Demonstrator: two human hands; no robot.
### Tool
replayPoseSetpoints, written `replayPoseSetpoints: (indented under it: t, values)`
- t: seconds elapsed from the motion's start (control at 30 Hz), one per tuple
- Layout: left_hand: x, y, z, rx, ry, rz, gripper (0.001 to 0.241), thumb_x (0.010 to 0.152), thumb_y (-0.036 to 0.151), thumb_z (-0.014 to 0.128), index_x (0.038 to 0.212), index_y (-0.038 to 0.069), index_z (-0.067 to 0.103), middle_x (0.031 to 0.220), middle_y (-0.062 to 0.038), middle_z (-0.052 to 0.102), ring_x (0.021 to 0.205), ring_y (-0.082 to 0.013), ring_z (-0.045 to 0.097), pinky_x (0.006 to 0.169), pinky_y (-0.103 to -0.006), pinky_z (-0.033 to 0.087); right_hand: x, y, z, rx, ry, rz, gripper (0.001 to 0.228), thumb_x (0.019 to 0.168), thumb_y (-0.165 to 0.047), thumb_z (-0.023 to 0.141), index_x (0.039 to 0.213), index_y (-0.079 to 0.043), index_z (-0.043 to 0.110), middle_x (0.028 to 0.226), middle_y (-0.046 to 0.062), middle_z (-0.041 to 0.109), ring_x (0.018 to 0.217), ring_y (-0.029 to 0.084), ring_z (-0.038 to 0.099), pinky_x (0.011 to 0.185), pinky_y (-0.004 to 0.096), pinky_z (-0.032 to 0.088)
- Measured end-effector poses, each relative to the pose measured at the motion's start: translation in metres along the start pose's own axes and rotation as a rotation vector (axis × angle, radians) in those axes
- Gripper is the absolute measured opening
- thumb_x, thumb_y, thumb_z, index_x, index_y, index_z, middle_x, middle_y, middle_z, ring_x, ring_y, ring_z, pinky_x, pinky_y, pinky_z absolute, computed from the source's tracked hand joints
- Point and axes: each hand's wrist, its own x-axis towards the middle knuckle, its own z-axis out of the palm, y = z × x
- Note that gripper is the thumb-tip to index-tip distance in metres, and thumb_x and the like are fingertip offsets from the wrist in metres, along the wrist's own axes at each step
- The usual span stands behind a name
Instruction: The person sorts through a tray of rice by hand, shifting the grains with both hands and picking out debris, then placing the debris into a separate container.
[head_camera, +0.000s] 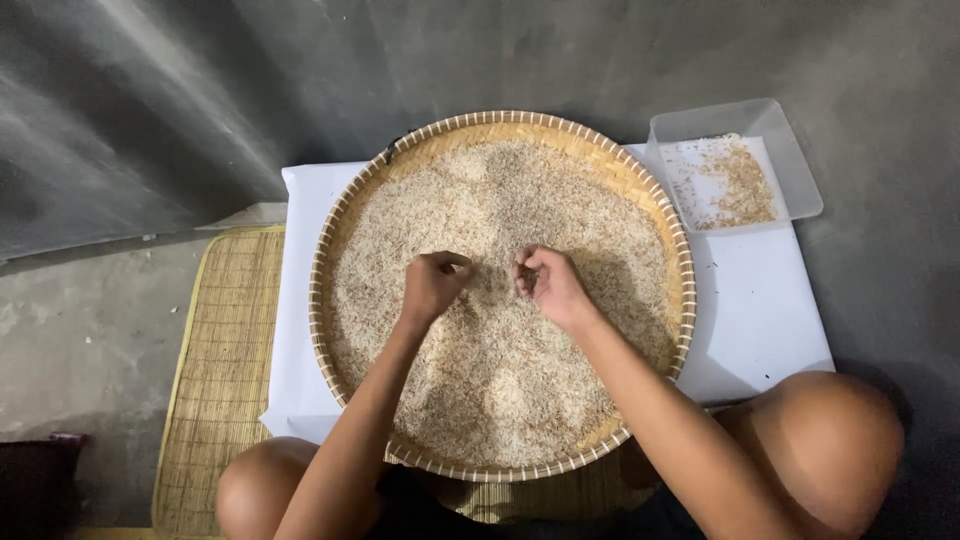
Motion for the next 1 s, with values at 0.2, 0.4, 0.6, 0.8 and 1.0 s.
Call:
replayPoseSetpoints:
  t: [0.2,0.4,0.6,0.8,1.0]
  values:
    - [-0.007,0.001,0.023,0.165,-0.036,0.153,0.016,0.081,0.022,0.076,0.095,0.019,0.083,0.073,-0.007,0.074,0.073,-0.0298,0.074,0.067,-0.0437,0.061,-0.022,-0.015,0.011,-0.080,0.005,-0.035,0.029,0.074,-0.009,0.057,0.099,-0.005,0.071,0.068,0.012,0.061,0.055,0.020,0.058,0.046,0.028,0.045]
    - [0.007,0.009,-0.004,-0.840,0.009,-0.346,0.026,0.080,0.014,0.061,0.088,-0.007,0.074,0.062,-0.012,0.059,0.053,-0.0177,0.055,0.045,-0.0300,0.049,-0.050,-0.027,0.038,-0.219,0.112,-0.123,0.024,0.078,-0.006,0.062,0.097,0.000,0.074,0.058,0.008,0.056,0.046,0.012,0.048,0.041,0.023,0.035]
    - [0.004,-0.007,0.002,-0.053,0.062,-0.040,0.017,0.078,0.029,0.083,0.091,0.018,0.084,0.065,-0.008,0.071,0.071,-0.0314,0.074,0.066,-0.0385,0.056,-0.059,-0.031,0.053,-0.310,0.119,-0.192,0.021,0.077,-0.005,0.065,0.094,0.001,0.076,0.056,0.008,0.056,0.044,0.009,0.046,0.040,0.020,0.032]
    - [-0.002,-0.004,0.018,0.066,0.035,0.027,0.013,0.080,0.027,0.076,0.091,0.025,0.084,0.062,-0.004,0.069,0.066,-0.0286,0.072,0.065,-0.0425,0.058,-0.067,-0.034,0.061,-0.384,0.137,-0.206,0.021,0.076,-0.005,0.065,0.093,0.000,0.077,0.054,0.007,0.054,0.044,0.008,0.044,0.040,0.019,0.030]
    - [0.006,0.010,-0.007,-0.842,-0.012,-0.277,0.032,0.088,0.023,0.058,0.103,-0.002,0.070,0.077,-0.015,0.065,0.071,-0.0205,0.055,0.064,-0.0325,0.044,-0.060,-0.033,0.052,-0.363,0.138,-0.209,0.023,0.075,-0.005,0.065,0.094,0.001,0.076,0.053,0.006,0.053,0.043,0.007,0.044,0.040,0.019,0.029]
